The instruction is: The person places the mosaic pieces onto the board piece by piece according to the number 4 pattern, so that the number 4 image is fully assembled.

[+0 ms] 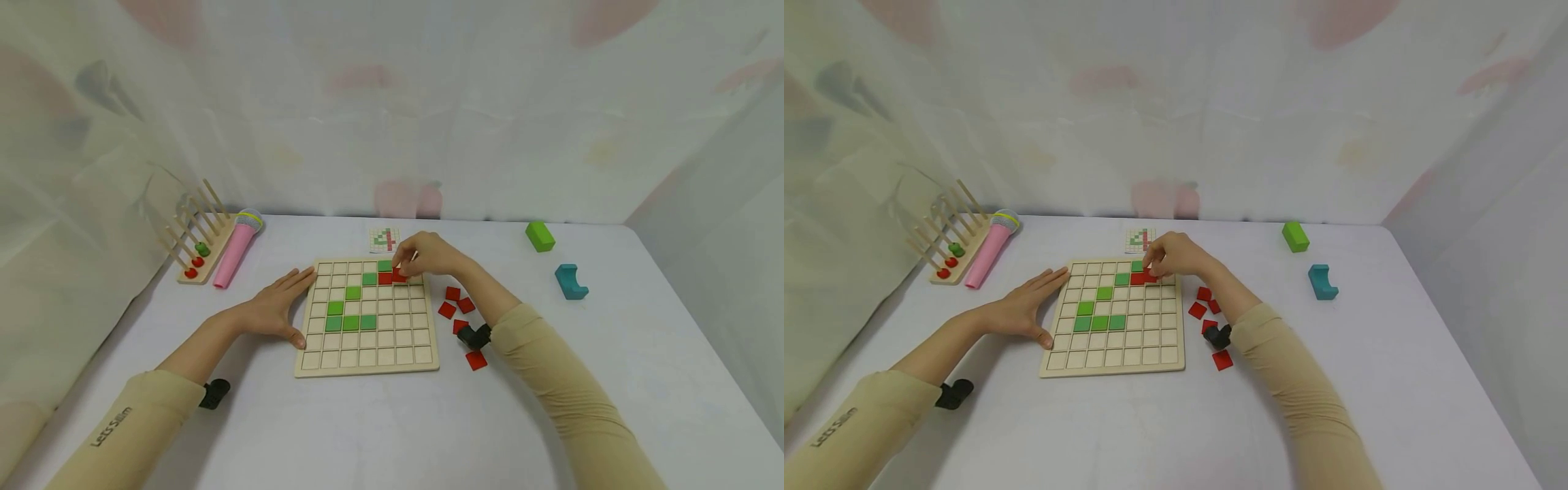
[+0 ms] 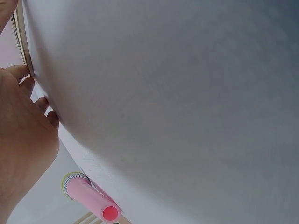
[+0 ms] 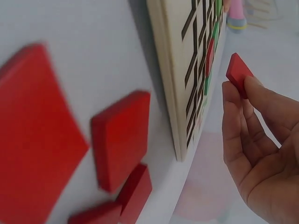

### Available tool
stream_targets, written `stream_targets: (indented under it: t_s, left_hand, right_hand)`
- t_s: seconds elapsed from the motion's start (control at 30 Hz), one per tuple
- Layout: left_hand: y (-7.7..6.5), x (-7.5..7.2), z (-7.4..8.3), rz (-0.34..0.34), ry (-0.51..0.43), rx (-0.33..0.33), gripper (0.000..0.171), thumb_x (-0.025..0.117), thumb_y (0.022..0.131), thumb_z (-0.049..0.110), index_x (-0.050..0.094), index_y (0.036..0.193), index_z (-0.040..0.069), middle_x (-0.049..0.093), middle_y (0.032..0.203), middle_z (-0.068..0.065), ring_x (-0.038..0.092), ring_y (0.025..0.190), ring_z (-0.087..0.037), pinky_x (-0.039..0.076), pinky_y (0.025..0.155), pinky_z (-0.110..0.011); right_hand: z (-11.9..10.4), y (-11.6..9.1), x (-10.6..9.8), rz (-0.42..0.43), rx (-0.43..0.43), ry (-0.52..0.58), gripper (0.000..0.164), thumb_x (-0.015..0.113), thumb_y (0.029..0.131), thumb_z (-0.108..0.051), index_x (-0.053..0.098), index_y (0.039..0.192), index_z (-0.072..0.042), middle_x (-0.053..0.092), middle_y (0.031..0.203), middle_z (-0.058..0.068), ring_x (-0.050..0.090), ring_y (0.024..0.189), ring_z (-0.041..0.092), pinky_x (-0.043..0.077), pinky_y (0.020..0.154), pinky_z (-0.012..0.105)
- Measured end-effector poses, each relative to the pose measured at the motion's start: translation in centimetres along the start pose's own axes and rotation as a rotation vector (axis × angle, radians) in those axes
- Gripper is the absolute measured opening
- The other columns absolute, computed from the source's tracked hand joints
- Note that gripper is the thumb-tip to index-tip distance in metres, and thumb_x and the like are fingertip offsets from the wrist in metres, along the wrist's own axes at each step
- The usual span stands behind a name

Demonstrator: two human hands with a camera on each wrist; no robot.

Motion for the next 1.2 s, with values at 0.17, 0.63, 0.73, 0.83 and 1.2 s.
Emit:
stream_targets:
  t_s: [0.17,0.63,0.73,0.83,1.2]
  left_hand:
    - [0.0,-0.1,0.3,-0.003,-0.006,-0.008,0.141,0.089,0.054,0.058,0.013,0.158,0.004,0.008,0.168,-0.018,0.005,0.152,-0.051,0.013,0.115,-0.074]
    - [0.1,0.1,-0.1,-0.004,0.005,-0.009,0.142,0.089,0.053,0.059,0.012,0.159,0.005,0.008,0.168,-0.017,0.005,0.152,-0.050,0.014,0.114,-0.075]
    - [0.1,0.1,-0.1,-0.004,0.010,-0.010,0.142,0.089,0.053,0.059,0.012,0.159,0.005,0.008,0.168,-0.018,0.005,0.152,-0.050,0.015,0.114,-0.075]
    - [0.1,0.1,0.0,0.001,0.004,-0.008,0.142,0.089,0.052,0.060,0.013,0.158,0.004,0.008,0.168,-0.018,0.005,0.152,-0.050,0.015,0.114,-0.075]
    - [0.1,0.0,0.2,0.021,0.032,0.012,0.141,0.090,0.051,0.057,0.016,0.157,0.001,0.012,0.166,-0.021,0.009,0.150,-0.053,0.018,0.115,-0.073]
  right_hand:
    - [-0.2,0.9,0.7,-0.034,0.035,0.035,0.017,0.067,0.087,-0.005,0.075,0.101,-0.009,0.071,0.087,0.005,0.072,0.079,0.021,0.057,0.072,0.026]
    - [-1.1,2.2,2.1,-0.086,0.128,0.050,0.011,0.074,0.083,-0.001,0.075,0.092,-0.007,0.072,0.078,0.003,0.074,0.073,0.021,0.061,0.071,0.030]
    - [-1.4,2.2,2.3,-0.093,0.125,0.024,0.011,0.075,0.082,0.000,0.075,0.090,-0.007,0.072,0.076,0.003,0.073,0.071,0.021,0.061,0.070,0.030]
    - [-1.7,2.1,2.4,-0.090,0.115,-0.031,0.011,0.076,0.081,-0.001,0.076,0.089,-0.009,0.071,0.075,0.001,0.069,0.066,0.016,0.058,0.066,0.025]
    - [-1.5,2.2,2.7,-0.073,0.093,-0.155,0.013,0.076,0.080,-0.003,0.078,0.089,-0.012,0.074,0.076,-0.001,0.061,0.061,0.005,0.049,0.065,0.019]
Point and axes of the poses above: each hand's wrist, its own y-axis towards the middle knuckle, its own x-axis out of the palm, z = x × y, the point moved 2 cm from there along y, towards the middle knuckle
